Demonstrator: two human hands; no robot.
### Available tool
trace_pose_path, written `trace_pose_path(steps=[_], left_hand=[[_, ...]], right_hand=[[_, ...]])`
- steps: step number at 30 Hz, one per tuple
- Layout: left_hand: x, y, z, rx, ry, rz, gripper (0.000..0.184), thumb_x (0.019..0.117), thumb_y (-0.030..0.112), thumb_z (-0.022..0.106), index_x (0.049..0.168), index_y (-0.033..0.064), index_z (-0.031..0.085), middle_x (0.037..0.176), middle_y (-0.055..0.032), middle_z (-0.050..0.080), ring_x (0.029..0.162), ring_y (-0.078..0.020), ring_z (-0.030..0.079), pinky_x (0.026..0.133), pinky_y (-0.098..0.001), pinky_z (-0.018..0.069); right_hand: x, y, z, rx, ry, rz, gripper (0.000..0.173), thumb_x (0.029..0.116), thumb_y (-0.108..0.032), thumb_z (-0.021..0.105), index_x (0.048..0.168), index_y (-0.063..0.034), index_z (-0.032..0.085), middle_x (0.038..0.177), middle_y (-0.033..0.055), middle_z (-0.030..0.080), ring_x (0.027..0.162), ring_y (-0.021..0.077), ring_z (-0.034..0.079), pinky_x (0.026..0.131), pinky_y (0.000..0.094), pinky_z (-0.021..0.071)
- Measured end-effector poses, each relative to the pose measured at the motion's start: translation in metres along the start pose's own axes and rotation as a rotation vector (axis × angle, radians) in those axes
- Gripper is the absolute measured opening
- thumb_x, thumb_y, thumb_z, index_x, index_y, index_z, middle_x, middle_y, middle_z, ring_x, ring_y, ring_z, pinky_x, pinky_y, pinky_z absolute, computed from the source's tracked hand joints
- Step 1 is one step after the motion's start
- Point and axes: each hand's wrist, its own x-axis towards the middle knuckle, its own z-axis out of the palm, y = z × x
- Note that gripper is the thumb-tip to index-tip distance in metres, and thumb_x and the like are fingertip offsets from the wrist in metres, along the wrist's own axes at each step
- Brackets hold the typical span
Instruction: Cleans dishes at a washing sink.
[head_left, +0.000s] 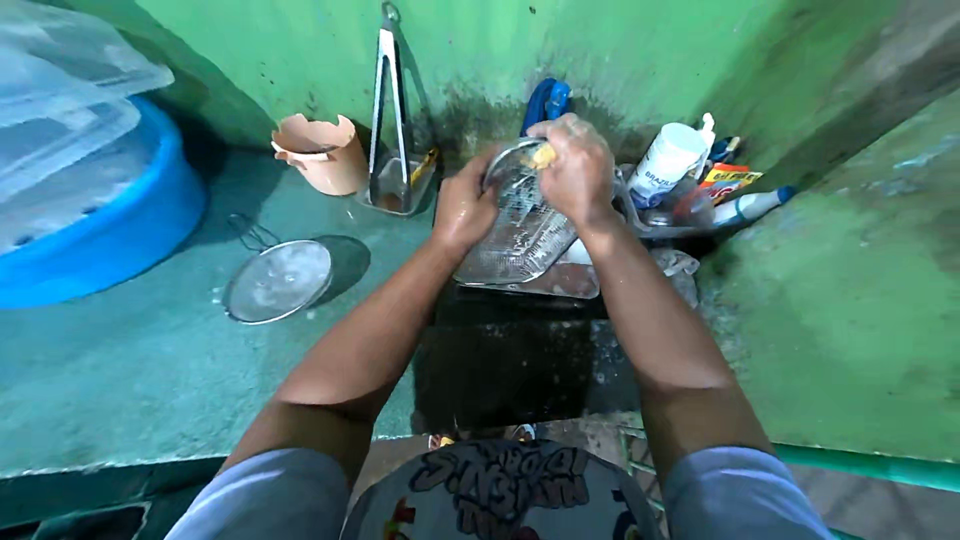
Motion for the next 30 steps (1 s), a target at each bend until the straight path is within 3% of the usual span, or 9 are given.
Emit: trace_pose_path(steps=[4, 8, 11, 15, 19, 22, 25, 27, 30], left_hand=[[-0.007, -0.011, -0.003, -0.209, 0.148, 0.026, 0.041, 0.1075, 0.013, 0.046, 0.146, 0.0016, 0.050, 0.138, -0.0153, 0.062, 0.123, -0.0123, 0.062, 0.108, -0.0319, 0.0485], [-0.011, -0.021, -0.001, -0.349, 0.068, 0.081, 0.048, 0.1043, 0.020, 0.056, 0.148, 0.0005, 0.046, 0.146, -0.0163, 0.054, 0.131, -0.0143, 0.055, 0.111, -0.0322, 0.0469], [-0.006, -0.012, -0.022, -0.115, -0.090, 0.087, 0.054, 0.0994, 0.023, 0.062, 0.149, 0.0069, 0.049, 0.150, -0.0177, 0.050, 0.135, -0.0240, 0.053, 0.113, -0.0429, 0.0454], [0.001, 0.022, -0.020, 0.154, -0.266, -0.038, 0.038, 0.1033, 0.015, 0.055, 0.140, 0.0087, 0.057, 0.121, -0.0222, 0.069, 0.113, -0.0405, 0.067, 0.096, -0.0679, 0.0482], [-0.007, -0.008, -0.020, 0.060, -0.057, -0.146, 0.036, 0.1096, 0.020, 0.048, 0.141, 0.0056, 0.058, 0.119, -0.0230, 0.069, 0.111, -0.0368, 0.068, 0.100, -0.0602, 0.0492], [-0.021, -0.037, -0.031, -0.050, 0.093, -0.204, 0.035, 0.1102, 0.023, 0.047, 0.134, 0.0011, 0.061, 0.115, -0.0222, 0.070, 0.105, -0.0310, 0.070, 0.098, -0.0554, 0.0527], [-0.034, -0.051, -0.037, -0.181, 0.117, -0.251, 0.034, 0.1093, 0.020, 0.046, 0.133, -0.0010, 0.059, 0.116, -0.0202, 0.069, 0.103, -0.0255, 0.071, 0.096, -0.0497, 0.0558], [-0.040, -0.055, -0.032, -0.241, 0.103, -0.313, 0.036, 0.1104, 0.021, 0.044, 0.138, 0.0005, 0.055, 0.120, -0.0204, 0.068, 0.105, -0.0247, 0.070, 0.097, -0.0474, 0.0561], [-0.047, -0.057, -0.020, -0.362, 0.137, -0.439, 0.040, 0.1123, 0.026, 0.041, 0.144, 0.0043, 0.050, 0.124, -0.0196, 0.065, 0.107, -0.0236, 0.068, 0.095, -0.0455, 0.0564]], right_hand=[[0.000, 0.048, -0.011, 0.063, -0.110, 0.403, 0.037, 0.0902, -0.009, 0.064, 0.126, -0.0120, 0.072, 0.127, 0.0160, 0.068, 0.124, 0.0343, 0.060, 0.105, 0.0522, 0.0480], [0.001, 0.043, -0.015, 0.193, -0.121, 0.521, 0.037, 0.0882, 0.003, 0.062, 0.121, -0.0095, 0.073, 0.128, 0.0153, 0.068, 0.119, 0.0302, 0.064, 0.100, 0.0482, 0.0525], [-0.001, 0.023, -0.015, 0.079, -0.066, 0.195, 0.031, 0.0818, 0.005, 0.067, 0.108, -0.0069, 0.078, 0.112, 0.0171, 0.073, 0.107, 0.0325, 0.070, 0.092, 0.0475, 0.0568], [-0.012, -0.016, 0.015, 0.134, -0.021, -0.170, 0.026, 0.0775, 0.003, 0.073, 0.100, -0.0065, 0.080, 0.108, 0.0180, 0.074, 0.106, 0.0362, 0.070, 0.091, 0.0494, 0.0575], [-0.008, 0.002, 0.000, 0.046, -0.327, 0.267, 0.028, 0.0922, -0.012, 0.067, 0.119, -0.0115, 0.075, 0.127, 0.0138, 0.070, 0.117, 0.0332, 0.067, 0.098, 0.0567, 0.0518], [-0.027, 0.056, 0.001, -0.015, -0.387, 0.492, 0.028, 0.0935, -0.016, 0.066, 0.119, -0.0075, 0.075, 0.123, 0.0180, 0.070, 0.116, 0.0380, 0.066, 0.099, 0.0609, 0.0504], [-0.043, 0.087, -0.003, 0.227, -0.572, 0.815, 0.032, 0.0977, -0.015, 0.063, 0.126, 0.0010, 0.066, 0.126, 0.0258, 0.066, 0.121, 0.0411, 0.062, 0.104, 0.0625, 0.0470], [-0.051, 0.088, -0.003, 0.207, -0.598, 0.803, 0.036, 0.0952, -0.014, 0.065, 0.128, 0.0011, 0.065, 0.129, 0.0266, 0.064, 0.124, 0.0420, 0.060, 0.104, 0.0629, 0.0462], [-0.053, 0.069, -0.010, -0.005, -0.308, 0.669, 0.044, 0.0907, -0.012, 0.070, 0.135, -0.0094, 0.066, 0.135, 0.0242, 0.060, 0.128, 0.0423, 0.056, 0.105, 0.0585, 0.0483]])
